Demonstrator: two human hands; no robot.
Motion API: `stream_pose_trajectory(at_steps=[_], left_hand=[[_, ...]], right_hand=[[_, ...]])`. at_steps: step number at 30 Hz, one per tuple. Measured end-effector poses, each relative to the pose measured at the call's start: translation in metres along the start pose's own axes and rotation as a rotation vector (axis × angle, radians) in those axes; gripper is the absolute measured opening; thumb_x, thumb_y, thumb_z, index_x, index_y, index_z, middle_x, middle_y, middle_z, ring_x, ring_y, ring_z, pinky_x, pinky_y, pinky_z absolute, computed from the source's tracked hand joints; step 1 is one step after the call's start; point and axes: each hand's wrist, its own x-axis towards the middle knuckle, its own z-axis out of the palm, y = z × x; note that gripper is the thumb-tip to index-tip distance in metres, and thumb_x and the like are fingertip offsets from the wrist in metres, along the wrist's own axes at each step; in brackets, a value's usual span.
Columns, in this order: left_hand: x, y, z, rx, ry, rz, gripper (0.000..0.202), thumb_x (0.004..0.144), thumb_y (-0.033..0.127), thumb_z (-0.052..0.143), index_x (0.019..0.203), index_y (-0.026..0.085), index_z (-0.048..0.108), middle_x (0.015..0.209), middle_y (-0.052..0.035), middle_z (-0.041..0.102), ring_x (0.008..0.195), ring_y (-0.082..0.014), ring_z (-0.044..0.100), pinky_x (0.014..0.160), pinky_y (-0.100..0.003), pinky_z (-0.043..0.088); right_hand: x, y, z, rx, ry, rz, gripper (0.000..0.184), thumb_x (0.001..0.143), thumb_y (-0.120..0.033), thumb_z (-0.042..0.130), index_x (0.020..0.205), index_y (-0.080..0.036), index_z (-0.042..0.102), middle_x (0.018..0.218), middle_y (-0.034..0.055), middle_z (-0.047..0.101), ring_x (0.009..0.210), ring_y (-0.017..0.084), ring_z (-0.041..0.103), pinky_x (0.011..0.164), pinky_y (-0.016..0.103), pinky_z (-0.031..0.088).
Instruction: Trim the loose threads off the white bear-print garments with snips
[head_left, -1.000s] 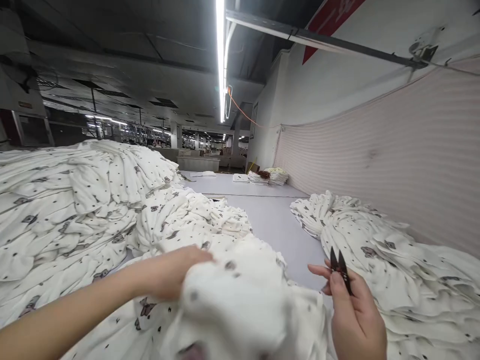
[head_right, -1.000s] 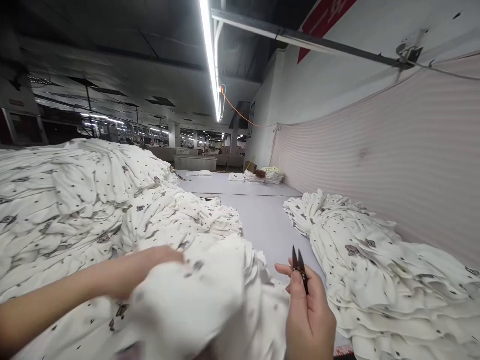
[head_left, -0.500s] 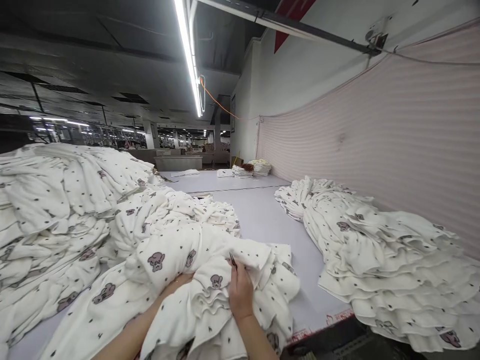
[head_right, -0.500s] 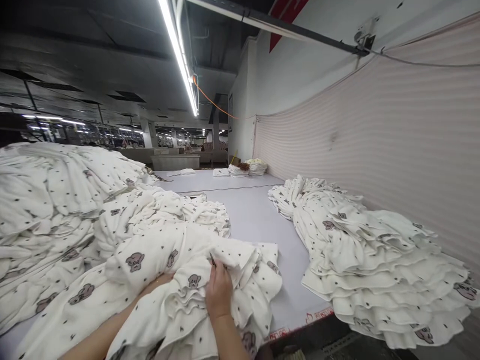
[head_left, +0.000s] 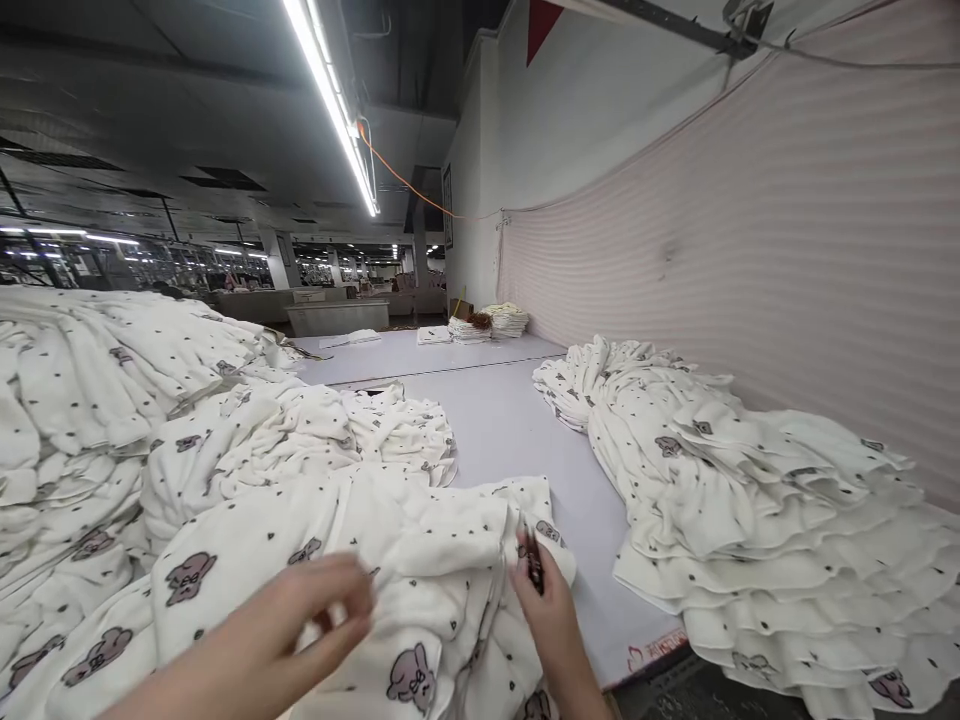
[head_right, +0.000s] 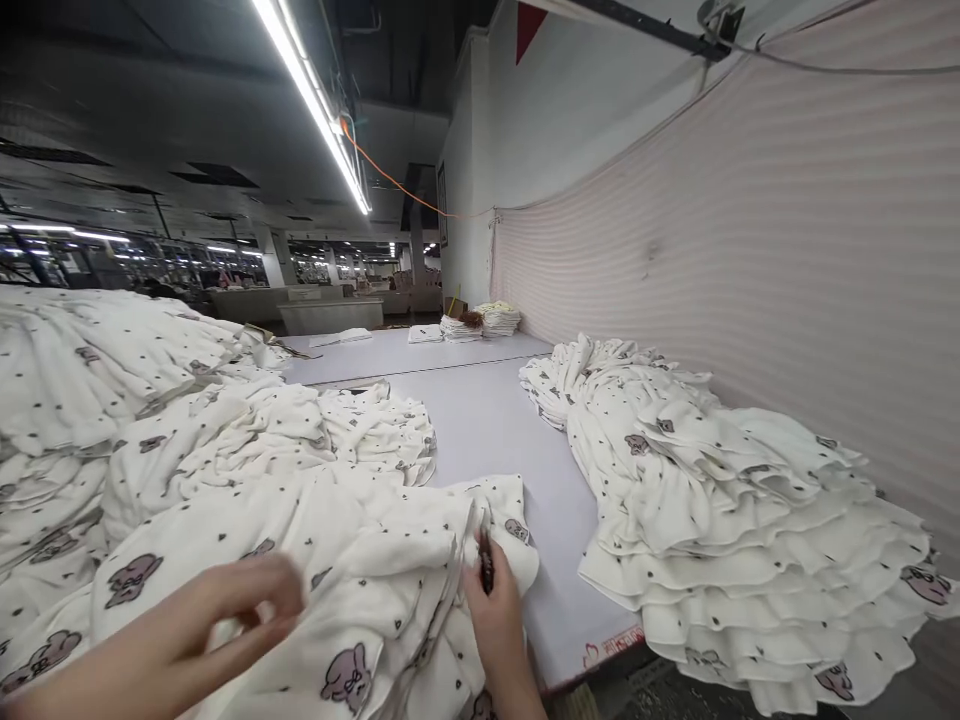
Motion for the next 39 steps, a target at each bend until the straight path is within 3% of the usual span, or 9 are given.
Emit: stream_pose_trajectory(at_steps=[2, 5, 8, 11, 15, 21, 28, 35, 39], left_hand=[[0.048, 0.028, 0.013, -0.235, -0.075, -0.047, 0.016, 0.090, 0.033, 0.044, 0.089, 0.029, 0.059, 0.095, 0.0011, 0.064, 0.075, -0.0142, 0.061, 0.062, -0.020, 0.050], [0.093, 0.054, 0.059, -0.189, 0.086, 0.001, 0.018, 0.073, 0.021, 0.057, 0.091, 0.021, 0.054, 0.102, -0.0072, 0.057, 0.086, -0.0234, 0.056, 0.074, -0.034, 0.050], [0.103, 0.053, 0.099, -0.170, 0.182, 0.025, 0.024, 0.069, 0.001, 0.042, 0.082, 0.020, 0.048, 0.089, -0.0060, 0.055, 0.082, -0.0220, 0.053, 0.072, -0.033, 0.048], [0.095, 0.040, 0.115, -0.266, 0.261, 0.068, 0.027, 0.071, -0.003, 0.035, 0.082, 0.021, 0.042, 0.084, -0.0029, 0.052, 0.076, -0.0176, 0.051, 0.068, -0.027, 0.046], [0.087, 0.031, 0.118, -0.397, 0.347, 0.127, 0.029, 0.072, -0.004, 0.036, 0.086, 0.021, 0.041, 0.086, -0.0023, 0.051, 0.078, -0.0173, 0.050, 0.068, -0.027, 0.045], [0.085, 0.033, 0.117, -0.448, 0.338, 0.158, 0.029, 0.073, -0.003, 0.039, 0.087, 0.020, 0.047, 0.089, -0.0033, 0.054, 0.083, -0.0175, 0.053, 0.072, -0.028, 0.047], [0.083, 0.032, 0.114, -0.466, 0.315, 0.163, 0.023, 0.077, 0.000, 0.045, 0.086, 0.019, 0.053, 0.091, -0.0043, 0.057, 0.084, -0.0171, 0.056, 0.072, -0.028, 0.048], [0.078, 0.034, 0.113, -0.476, 0.373, 0.189, 0.025, 0.075, -0.001, 0.044, 0.087, 0.020, 0.054, 0.090, -0.0038, 0.058, 0.082, -0.0160, 0.057, 0.071, -0.026, 0.048], [0.077, 0.033, 0.115, -0.491, 0.367, 0.166, 0.023, 0.077, 0.001, 0.045, 0.086, 0.019, 0.057, 0.093, -0.0057, 0.057, 0.084, -0.0169, 0.057, 0.073, -0.028, 0.048]], right_hand=[[0.013, -0.006, 0.012, 0.023, -0.095, -0.003, 0.041, 0.078, -0.040, 0.065, 0.111, -0.017, 0.066, 0.105, 0.0075, 0.070, 0.102, 0.023, 0.063, 0.085, 0.028, 0.051], [0.017, -0.011, 0.021, 0.033, -0.144, -0.026, 0.031, 0.081, -0.039, 0.062, 0.099, -0.015, 0.068, 0.085, 0.0040, 0.071, 0.083, 0.020, 0.065, 0.075, 0.027, 0.052], [0.009, -0.015, 0.014, -0.036, -0.130, -0.085, 0.023, 0.083, -0.037, 0.059, 0.090, -0.016, 0.066, 0.080, 0.0022, 0.067, 0.078, 0.018, 0.062, 0.071, 0.024, 0.050], [-0.003, -0.019, -0.001, -0.222, -0.134, -0.180, 0.024, 0.082, -0.036, 0.061, 0.096, -0.017, 0.066, 0.079, 0.0020, 0.063, 0.069, 0.016, 0.060, 0.062, 0.021, 0.048], [-0.013, -0.024, -0.016, -0.384, -0.166, -0.309, 0.029, 0.088, -0.040, 0.053, 0.107, -0.024, 0.067, 0.091, 0.0046, 0.067, 0.080, 0.019, 0.064, 0.063, 0.021, 0.049], [-0.019, -0.030, -0.008, -0.617, -0.143, -0.464, 0.025, 0.090, -0.036, 0.052, 0.109, -0.027, 0.066, 0.090, 0.0038, 0.069, 0.083, 0.022, 0.065, 0.065, 0.025, 0.050], [-0.024, -0.030, -0.014, -0.664, -0.073, -0.536, 0.028, 0.089, -0.038, 0.053, 0.113, -0.027, 0.064, 0.091, 0.0043, 0.070, 0.081, 0.022, 0.065, 0.067, 0.026, 0.051], [-0.026, -0.037, -0.007, -0.663, -0.113, -0.444, 0.024, 0.089, -0.040, 0.052, 0.105, -0.031, 0.067, 0.090, 0.0018, 0.071, 0.082, 0.021, 0.066, 0.052, 0.021, 0.048], [-0.028, -0.036, -0.008, -0.652, -0.076, -0.418, 0.023, 0.089, -0.041, 0.051, 0.099, -0.031, 0.069, 0.087, 0.0015, 0.071, 0.081, 0.021, 0.066, 0.055, 0.022, 0.049]])
